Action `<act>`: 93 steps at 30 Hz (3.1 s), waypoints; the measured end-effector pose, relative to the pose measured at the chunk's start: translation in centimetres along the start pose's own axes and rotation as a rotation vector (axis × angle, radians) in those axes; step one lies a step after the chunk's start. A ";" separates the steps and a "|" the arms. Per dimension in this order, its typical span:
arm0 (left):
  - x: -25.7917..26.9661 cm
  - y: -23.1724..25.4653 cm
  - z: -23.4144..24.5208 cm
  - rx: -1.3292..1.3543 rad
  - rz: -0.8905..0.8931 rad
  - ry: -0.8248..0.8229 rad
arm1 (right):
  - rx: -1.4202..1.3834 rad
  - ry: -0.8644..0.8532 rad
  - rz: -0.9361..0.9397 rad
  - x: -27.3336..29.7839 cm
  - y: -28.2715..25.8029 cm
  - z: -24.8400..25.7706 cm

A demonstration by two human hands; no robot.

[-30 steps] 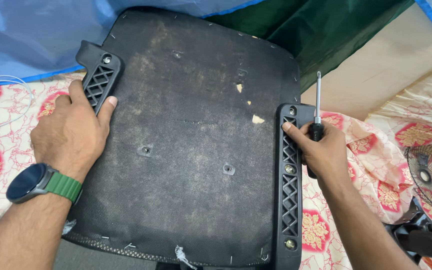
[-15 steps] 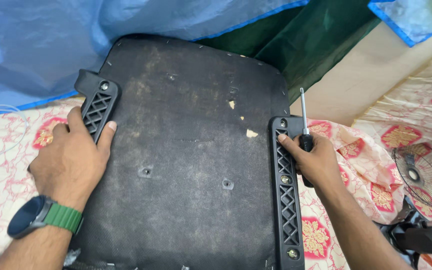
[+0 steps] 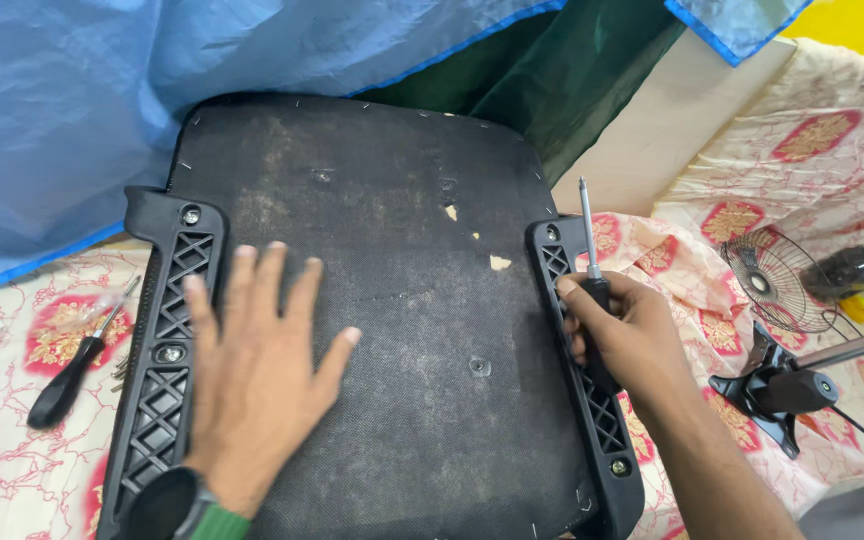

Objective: The person uses a screwdriver to tighten multiple screws on the underside of an office chair seat, securing the side rails and then the central gas-lift base. The person works methodically across several screw holes on both sides of the seat.

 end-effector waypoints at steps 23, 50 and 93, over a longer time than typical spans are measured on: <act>-0.4 12.9 -3.6 0.565 -0.597 -0.262 | -0.267 0.062 -0.086 3.7 0.4 -1.8; -7.8 27.8 -4.4 1.022 -0.089 -0.343 | -0.480 0.557 0.002 -7.0 13.7 22.8; -8.8 27.0 -3.5 0.923 0.028 -0.280 | -0.574 0.614 0.195 -13.3 26.2 45.6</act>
Point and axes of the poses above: each hand's wrist, its own x-axis away from the middle knuckle, its own z-axis out of the back of the hand, y = z × x, the point moved 8 cm from there along -x, towards the middle knuckle, and after that the axes turned 5 degrees about -y, right-handed, at the moved point
